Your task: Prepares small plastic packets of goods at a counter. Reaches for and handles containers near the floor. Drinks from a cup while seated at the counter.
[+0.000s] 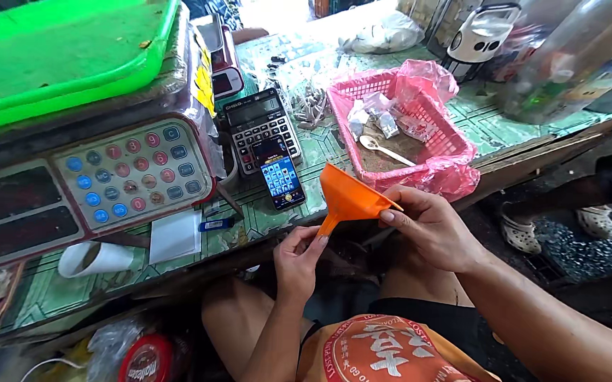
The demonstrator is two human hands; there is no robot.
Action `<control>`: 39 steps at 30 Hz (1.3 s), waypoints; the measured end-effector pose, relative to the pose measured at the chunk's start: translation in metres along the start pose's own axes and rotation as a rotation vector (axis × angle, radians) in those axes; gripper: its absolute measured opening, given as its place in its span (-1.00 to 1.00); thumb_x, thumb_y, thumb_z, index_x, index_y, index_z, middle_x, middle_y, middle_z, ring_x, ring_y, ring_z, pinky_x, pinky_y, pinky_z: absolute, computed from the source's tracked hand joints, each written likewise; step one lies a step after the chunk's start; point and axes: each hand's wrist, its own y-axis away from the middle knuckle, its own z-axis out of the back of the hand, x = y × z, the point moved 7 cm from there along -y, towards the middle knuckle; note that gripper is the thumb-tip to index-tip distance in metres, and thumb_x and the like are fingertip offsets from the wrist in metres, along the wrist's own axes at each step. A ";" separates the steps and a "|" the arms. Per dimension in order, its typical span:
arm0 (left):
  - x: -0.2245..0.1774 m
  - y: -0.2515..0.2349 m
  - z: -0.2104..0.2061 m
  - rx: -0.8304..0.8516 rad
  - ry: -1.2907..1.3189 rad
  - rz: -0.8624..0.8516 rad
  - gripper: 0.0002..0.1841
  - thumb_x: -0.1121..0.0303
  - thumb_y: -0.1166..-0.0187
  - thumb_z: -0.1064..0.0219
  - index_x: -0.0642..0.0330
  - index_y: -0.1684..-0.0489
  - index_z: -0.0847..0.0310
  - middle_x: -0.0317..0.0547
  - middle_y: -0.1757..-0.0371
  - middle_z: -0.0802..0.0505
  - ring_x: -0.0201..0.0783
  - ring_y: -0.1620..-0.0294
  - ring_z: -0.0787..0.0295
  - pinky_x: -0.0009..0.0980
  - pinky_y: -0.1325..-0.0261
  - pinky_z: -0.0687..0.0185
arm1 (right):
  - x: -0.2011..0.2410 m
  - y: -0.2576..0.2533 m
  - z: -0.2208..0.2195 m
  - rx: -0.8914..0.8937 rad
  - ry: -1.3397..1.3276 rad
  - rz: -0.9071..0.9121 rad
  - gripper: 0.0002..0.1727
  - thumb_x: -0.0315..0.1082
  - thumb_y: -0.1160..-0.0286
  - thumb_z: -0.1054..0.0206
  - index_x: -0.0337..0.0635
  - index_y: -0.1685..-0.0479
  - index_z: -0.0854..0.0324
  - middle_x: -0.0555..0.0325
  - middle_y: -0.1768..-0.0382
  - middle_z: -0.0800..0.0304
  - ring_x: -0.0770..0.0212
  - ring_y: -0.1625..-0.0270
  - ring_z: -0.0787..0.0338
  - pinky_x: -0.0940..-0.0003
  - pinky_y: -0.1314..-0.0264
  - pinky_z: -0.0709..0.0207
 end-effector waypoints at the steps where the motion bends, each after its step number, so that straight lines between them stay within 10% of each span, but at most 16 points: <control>1: 0.011 0.002 -0.001 0.004 0.169 0.148 -0.87 0.48 -0.48 -0.47 0.36 0.16 -0.84 -0.05 0.27 -0.90 -0.31 0.27 -0.85 -0.40 0.05 -0.82 | 0.002 -0.001 -0.002 0.056 0.045 0.037 -0.68 -0.06 -0.72 -0.28 -0.14 0.07 -0.72 0.26 0.18 -0.78 0.42 0.15 -0.78 0.49 0.09 -0.73; 6: 0.037 0.022 -0.001 0.245 0.463 0.414 -0.76 0.18 -0.35 -0.60 0.12 0.19 -0.87 -0.13 0.32 -0.86 -0.31 0.31 -0.81 -0.36 0.13 -0.77 | 0.013 -0.009 -0.015 0.400 0.114 0.134 -0.67 -0.11 -0.72 -0.28 -0.22 0.02 -0.75 0.13 -0.01 -0.76 0.40 -0.09 -0.75 0.49 -0.15 -0.70; 12: 0.041 0.037 0.004 0.277 0.351 0.355 -0.64 0.43 -0.15 -0.73 0.13 0.04 -0.87 -0.01 0.15 -0.95 -0.22 0.15 -0.93 -0.30 -0.01 -0.87 | 0.033 -0.051 0.011 0.484 0.255 0.088 -0.68 -0.25 -0.54 -0.40 -0.20 -0.17 -0.74 0.09 0.01 -0.83 0.30 0.07 -0.80 0.29 -0.02 -0.74; 16: 0.054 0.033 0.011 0.190 0.272 0.314 -0.57 0.47 -0.14 -0.74 0.23 -0.03 -0.81 0.01 0.10 -0.95 -0.22 0.10 -0.93 -0.27 -0.08 -0.87 | -0.036 -0.138 0.087 0.213 0.637 -0.093 -0.86 -0.30 -0.56 -0.40 -0.10 0.16 -0.84 0.13 0.25 -0.88 0.16 0.15 -0.86 -0.05 -0.05 -0.72; 19: 0.065 0.031 0.012 0.150 0.176 0.357 -0.61 0.50 -0.12 -0.71 0.25 0.03 -0.83 -0.01 0.13 -0.96 -0.23 0.10 -0.94 -0.27 -0.09 -0.87 | -0.103 -0.157 0.099 0.379 0.936 -0.381 -0.69 -0.08 -0.50 -0.47 -0.17 0.28 -0.85 -0.07 0.29 -0.85 -0.16 0.09 -0.84 -0.42 -0.05 -0.61; 30: 0.105 0.054 0.017 0.092 0.147 0.352 -0.18 0.58 0.02 -0.77 0.41 -0.38 -0.44 -0.10 -0.14 -0.88 -0.30 -0.15 -0.87 -0.30 -0.24 -0.85 | -0.109 -0.160 0.107 0.440 1.147 -0.515 -0.80 -0.26 -0.57 -0.34 -0.21 0.16 -0.75 -0.17 0.19 -0.82 -0.26 -0.03 -0.81 -0.44 -0.05 -0.59; 39: 0.109 0.059 0.012 0.148 0.026 0.309 -0.32 0.60 0.02 -0.74 0.44 -0.22 -0.57 -0.12 -0.03 -0.93 -0.35 -0.08 -0.90 -0.37 -0.24 -0.84 | -0.111 -0.162 0.106 0.430 1.138 -0.485 -0.84 -0.30 -0.61 -0.31 -0.16 0.10 -0.75 -0.11 0.16 -0.83 -0.20 -0.07 -0.81 -0.36 -0.13 -0.60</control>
